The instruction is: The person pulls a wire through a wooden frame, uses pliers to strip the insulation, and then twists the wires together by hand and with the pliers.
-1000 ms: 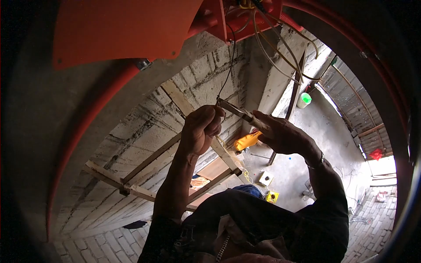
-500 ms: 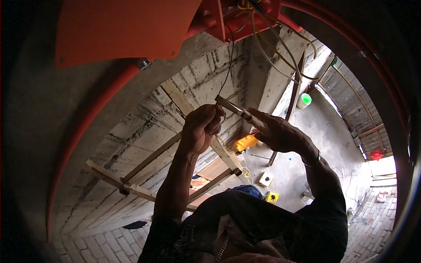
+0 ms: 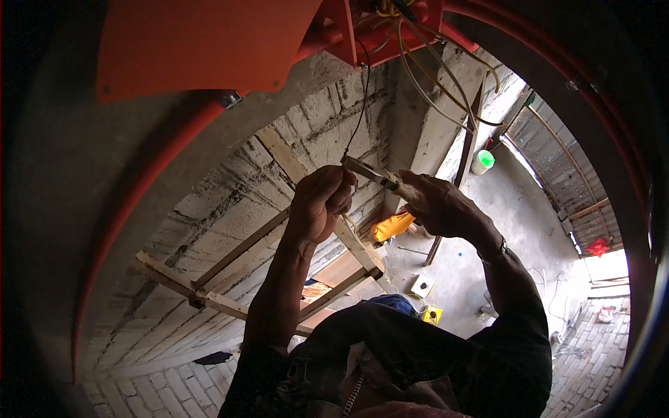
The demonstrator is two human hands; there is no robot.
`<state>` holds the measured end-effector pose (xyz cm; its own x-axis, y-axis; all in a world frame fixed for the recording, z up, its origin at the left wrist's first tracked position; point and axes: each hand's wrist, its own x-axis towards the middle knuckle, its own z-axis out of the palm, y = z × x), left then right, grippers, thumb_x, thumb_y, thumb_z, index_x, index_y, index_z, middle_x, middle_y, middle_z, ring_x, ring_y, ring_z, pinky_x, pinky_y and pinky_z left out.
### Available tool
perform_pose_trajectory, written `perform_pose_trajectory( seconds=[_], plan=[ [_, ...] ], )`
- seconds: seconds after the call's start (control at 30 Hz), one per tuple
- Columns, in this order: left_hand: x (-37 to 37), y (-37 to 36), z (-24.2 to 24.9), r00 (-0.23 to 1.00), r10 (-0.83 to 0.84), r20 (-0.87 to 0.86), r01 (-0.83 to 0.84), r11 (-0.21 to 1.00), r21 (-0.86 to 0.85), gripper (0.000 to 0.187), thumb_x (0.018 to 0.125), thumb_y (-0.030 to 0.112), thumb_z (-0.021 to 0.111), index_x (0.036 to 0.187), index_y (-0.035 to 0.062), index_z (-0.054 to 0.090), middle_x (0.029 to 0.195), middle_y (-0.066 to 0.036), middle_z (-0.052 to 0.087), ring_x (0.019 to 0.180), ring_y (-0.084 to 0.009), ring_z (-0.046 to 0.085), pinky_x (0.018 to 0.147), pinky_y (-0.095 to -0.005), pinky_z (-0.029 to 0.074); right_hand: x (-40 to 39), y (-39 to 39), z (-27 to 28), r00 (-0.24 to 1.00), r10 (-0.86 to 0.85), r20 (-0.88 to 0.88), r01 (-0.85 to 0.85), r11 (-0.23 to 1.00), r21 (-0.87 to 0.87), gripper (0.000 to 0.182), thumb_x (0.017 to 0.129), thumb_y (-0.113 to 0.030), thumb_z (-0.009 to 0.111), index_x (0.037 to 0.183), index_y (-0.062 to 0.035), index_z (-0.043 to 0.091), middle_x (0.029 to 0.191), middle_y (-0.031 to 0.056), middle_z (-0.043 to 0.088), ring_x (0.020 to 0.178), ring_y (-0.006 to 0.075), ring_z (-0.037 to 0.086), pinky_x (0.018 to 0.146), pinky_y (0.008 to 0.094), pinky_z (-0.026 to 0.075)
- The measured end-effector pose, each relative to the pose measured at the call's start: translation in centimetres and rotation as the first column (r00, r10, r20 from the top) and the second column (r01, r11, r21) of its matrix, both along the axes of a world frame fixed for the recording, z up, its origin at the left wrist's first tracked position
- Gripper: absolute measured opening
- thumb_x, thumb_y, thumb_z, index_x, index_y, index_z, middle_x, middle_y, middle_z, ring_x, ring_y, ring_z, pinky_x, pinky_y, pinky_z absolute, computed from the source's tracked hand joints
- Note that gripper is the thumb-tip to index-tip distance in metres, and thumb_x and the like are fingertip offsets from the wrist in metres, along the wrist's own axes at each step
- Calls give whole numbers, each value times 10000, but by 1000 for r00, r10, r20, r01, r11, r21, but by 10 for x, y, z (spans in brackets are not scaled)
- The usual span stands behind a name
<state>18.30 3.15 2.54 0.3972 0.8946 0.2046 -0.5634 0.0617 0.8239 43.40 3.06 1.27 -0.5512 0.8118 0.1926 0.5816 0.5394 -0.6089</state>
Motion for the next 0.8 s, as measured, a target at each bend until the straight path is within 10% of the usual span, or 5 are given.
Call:
perform_pose_trajectory(
  seconds=[0.4,0.8],
  plan=[
    [4,-6,3,997,-47,66,51,997,-60,238,936,259,492,870,39,552,559,50,290,457,-59,227,443,-235,218,-1,14,-6,975,160,-154,-181,974,-133,357,755,-212,711,974,-3,522,783,102,594,690,211,612,606,318,477],
    [9,-6,7,975,-80,208,112,983,-145,150,912,203,522,874,66,571,541,61,281,445,-49,217,434,-227,205,-14,7,6,990,106,-90,-128,948,-292,372,787,-250,669,966,34,507,825,212,589,748,315,596,657,390,459]
  ],
)
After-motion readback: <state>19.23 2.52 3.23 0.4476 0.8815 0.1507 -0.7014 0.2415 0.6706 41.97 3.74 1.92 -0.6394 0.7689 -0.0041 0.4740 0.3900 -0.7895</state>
